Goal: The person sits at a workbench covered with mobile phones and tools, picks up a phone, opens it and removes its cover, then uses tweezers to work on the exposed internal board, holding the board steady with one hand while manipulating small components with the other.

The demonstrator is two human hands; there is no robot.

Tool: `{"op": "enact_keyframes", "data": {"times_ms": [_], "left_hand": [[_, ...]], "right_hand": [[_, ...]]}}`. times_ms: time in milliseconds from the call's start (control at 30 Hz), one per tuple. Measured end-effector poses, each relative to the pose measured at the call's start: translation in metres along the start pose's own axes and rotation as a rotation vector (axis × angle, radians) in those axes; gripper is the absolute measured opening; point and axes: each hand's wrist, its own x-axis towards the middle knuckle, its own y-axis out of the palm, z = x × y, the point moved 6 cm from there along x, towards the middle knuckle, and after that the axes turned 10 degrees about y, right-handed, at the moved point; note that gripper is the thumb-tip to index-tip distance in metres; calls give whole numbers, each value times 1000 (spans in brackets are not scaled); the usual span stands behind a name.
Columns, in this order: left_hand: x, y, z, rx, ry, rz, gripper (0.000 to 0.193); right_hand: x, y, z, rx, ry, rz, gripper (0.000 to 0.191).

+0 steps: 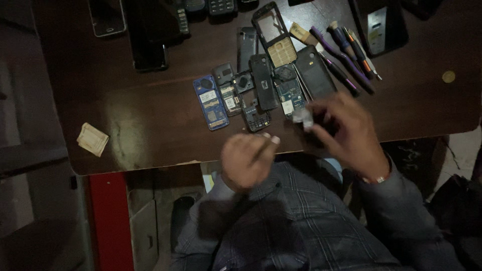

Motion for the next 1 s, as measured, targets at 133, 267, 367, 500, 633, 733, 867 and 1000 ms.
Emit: {"op": "enact_keyframes", "data": {"times_ms": [133,267,367,500,633,733,867,1000], "left_hand": [[-7,-9,22,42,-238,-164,24],[-7,-12,27,2,-293,-173,22],[-6,-12,29,6,-290,-216,22],[-8,-11,31,-31,-297,-229,23],[-9,-9,33,-51,-300,-239,25],[-10,-9,34,-48,-304,-255,25],[-9,-9,34,-60,-319,-266,24],[-7,-7,34,-52,-309,-249,23]], "right_hand": [[24,-2,7,-144,-100,-125,43],[39,2,15,-238,-202,-143,44],[44,7,16,-238,-170,-123,46],[45,12,13,-192,-128,-114,47],[44,12,12,-181,-132,-156,45],[42,10,12,-191,-140,-187,41],[39,11,6,-165,-77,-173,34],[42,14,5,-220,-95,-194,36]]}}
